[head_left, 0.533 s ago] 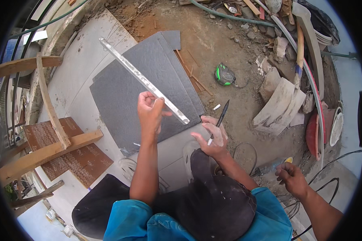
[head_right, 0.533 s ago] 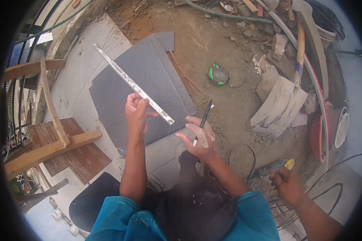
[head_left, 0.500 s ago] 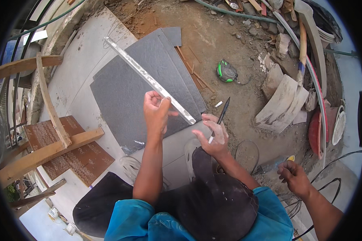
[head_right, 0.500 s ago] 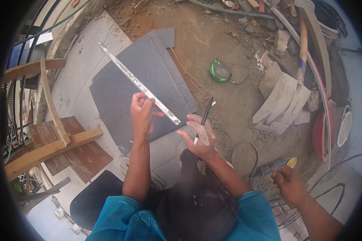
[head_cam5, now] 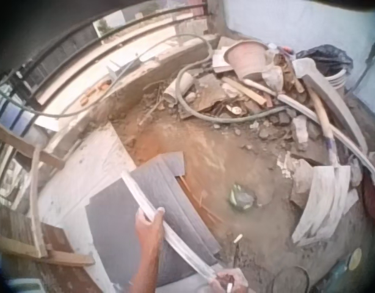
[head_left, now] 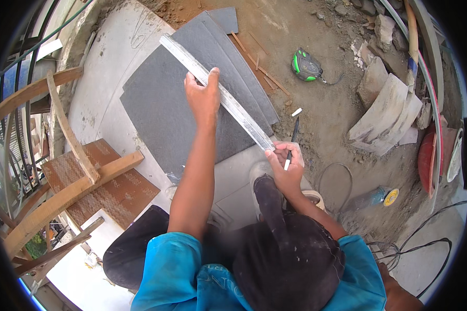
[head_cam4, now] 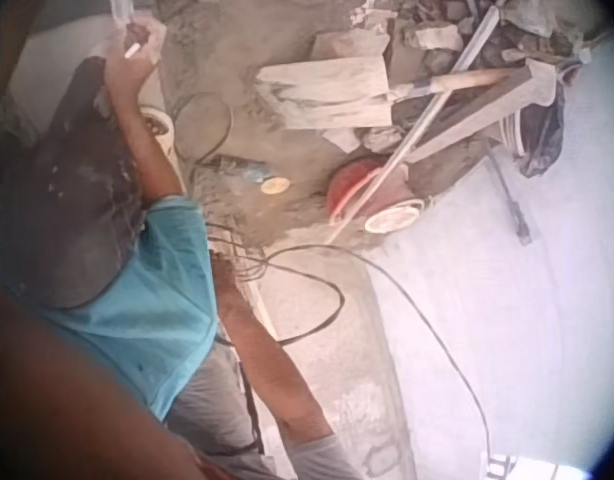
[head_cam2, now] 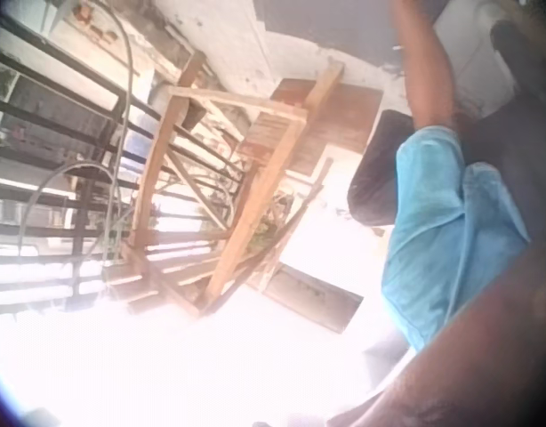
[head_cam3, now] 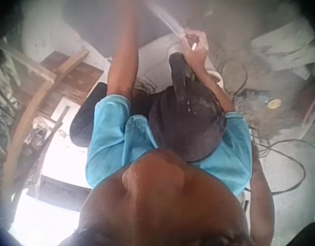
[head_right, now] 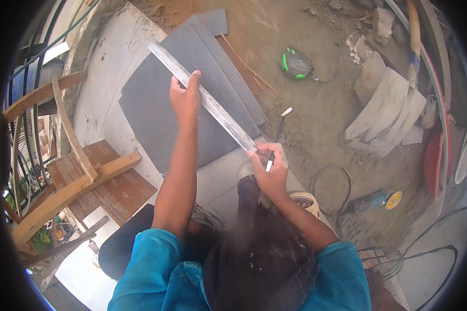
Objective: The person measures and marks a large grey tile using a tape measure, marker, and straight edge. They then use an angle grinder to cut the tile along the marked line. The process is repeated for a second tile.
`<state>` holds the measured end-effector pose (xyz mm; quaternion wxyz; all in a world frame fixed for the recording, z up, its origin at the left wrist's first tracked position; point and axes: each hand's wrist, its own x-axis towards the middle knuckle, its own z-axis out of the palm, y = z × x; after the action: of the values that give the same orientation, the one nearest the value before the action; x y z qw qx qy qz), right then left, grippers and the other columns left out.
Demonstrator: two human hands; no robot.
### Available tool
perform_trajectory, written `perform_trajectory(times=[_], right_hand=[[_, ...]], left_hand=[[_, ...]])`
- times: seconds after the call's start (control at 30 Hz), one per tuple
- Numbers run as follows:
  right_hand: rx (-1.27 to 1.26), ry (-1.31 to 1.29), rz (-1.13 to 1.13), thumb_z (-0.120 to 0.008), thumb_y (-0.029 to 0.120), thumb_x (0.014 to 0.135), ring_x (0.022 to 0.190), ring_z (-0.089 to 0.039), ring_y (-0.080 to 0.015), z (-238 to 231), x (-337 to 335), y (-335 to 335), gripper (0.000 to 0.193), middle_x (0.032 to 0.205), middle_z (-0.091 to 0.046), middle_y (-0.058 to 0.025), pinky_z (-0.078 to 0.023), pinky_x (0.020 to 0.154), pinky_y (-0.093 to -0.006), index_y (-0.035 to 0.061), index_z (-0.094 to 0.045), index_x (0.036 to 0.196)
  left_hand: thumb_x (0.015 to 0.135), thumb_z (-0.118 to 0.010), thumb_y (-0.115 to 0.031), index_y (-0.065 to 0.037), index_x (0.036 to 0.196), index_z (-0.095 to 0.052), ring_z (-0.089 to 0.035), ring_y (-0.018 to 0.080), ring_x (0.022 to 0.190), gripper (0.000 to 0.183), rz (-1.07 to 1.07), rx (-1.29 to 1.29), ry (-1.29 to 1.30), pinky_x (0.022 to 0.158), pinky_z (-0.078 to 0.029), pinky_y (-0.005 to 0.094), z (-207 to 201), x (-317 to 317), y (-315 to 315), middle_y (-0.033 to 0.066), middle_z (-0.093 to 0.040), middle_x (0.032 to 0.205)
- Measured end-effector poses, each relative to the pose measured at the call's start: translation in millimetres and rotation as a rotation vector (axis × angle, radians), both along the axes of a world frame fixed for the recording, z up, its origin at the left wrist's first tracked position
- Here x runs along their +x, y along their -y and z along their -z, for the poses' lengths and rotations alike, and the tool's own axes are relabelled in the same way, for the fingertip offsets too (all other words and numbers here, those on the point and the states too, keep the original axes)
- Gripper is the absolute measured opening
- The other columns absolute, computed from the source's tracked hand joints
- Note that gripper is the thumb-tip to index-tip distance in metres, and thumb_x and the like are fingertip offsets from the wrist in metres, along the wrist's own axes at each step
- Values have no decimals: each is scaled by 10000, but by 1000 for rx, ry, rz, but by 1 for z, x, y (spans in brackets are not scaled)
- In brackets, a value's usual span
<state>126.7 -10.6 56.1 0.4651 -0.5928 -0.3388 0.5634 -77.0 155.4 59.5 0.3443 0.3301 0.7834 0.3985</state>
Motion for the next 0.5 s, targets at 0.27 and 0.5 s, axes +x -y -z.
perform_trajectory(times=[0.27, 0.5], right_hand=[[219, 376, -23, -816, 14, 803, 859, -661, -174, 38, -4, -1, 347, 1139, -645, -120, -548, 720, -303, 71, -566, 1038], [250, 385, 8, -832, -26, 765, 866, -681, -152, 55, -13, 4, 394, 1139, -643, -117, -557, 709, -294, 58, -562, 1040]], left_hand=[[809, -770, -403, 58, 1234, -629, -598, 338, 1053, 642, 139, -62, -380, 916, -489, 449, 45, -3, -34, 195, -574, 1156], [779, -799, -441, 40, 1180, -665, -608, 308, 1032, 640, 223, -76, -454, 915, -493, 433, 62, -9, -43, 174, -598, 1108]])
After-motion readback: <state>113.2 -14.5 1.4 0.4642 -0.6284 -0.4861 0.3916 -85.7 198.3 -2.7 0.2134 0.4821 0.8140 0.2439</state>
